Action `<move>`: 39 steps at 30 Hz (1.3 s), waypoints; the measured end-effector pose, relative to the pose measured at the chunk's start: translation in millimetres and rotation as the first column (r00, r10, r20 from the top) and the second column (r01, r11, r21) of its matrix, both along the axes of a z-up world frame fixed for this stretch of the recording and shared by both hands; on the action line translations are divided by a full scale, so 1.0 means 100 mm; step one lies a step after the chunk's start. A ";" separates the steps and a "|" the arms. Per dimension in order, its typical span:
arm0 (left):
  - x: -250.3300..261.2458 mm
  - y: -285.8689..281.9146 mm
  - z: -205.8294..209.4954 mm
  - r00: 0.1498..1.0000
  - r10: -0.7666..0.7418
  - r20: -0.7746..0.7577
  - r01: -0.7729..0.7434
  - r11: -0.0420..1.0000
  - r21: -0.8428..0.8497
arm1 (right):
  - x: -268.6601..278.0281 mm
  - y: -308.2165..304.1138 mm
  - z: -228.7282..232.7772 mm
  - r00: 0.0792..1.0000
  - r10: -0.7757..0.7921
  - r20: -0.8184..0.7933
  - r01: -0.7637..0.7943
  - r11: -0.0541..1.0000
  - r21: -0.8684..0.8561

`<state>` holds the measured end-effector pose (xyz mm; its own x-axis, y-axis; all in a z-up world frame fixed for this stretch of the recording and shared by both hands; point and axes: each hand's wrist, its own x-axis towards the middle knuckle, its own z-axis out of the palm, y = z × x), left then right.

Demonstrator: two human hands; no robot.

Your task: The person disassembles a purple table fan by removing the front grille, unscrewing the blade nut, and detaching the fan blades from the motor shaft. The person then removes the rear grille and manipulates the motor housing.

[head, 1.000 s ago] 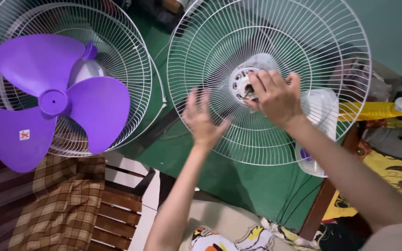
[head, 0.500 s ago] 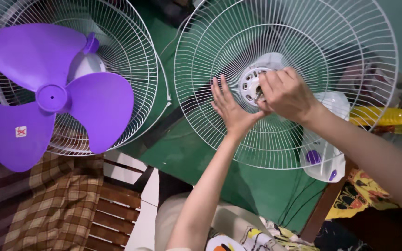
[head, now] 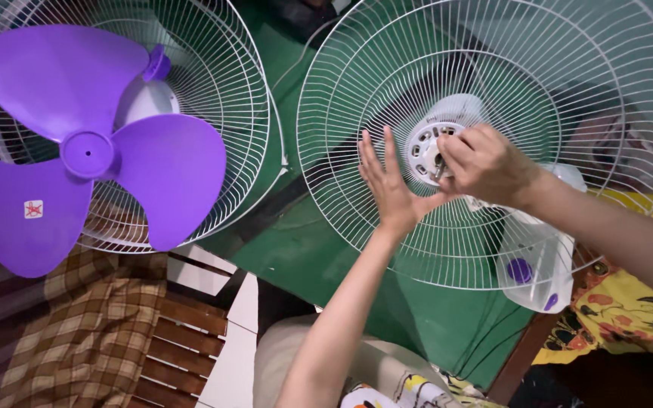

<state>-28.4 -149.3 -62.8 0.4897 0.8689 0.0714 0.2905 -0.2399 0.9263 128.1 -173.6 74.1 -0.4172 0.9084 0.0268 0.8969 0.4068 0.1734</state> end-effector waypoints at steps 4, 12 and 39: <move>-0.03 0.01 0.03 0.999 -0.001 0.040 0.000 1.000 0.008 | 0.07 0.03 -0.02 0.997 0.039 -0.071 -0.041 0.999 -0.024; -0.03 0.04 0.04 0.999 -0.002 0.036 0.003 1.000 -0.005 | 0.21 0.03 -0.14 0.993 0.098 -0.062 -0.102 0.992 -0.069; 0.00 0.50 0.18 0.868 -0.356 0.345 0.297 0.931 0.214 | -0.03 -0.41 0.18 0.931 -0.345 0.118 0.340 0.939 0.055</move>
<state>-28.1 -99.3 -44.4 0.6545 0.6282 0.4208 -0.1875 -0.4043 0.8952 125.5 -214.2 92.5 -0.0827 0.9962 0.0273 0.9514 0.0708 0.2998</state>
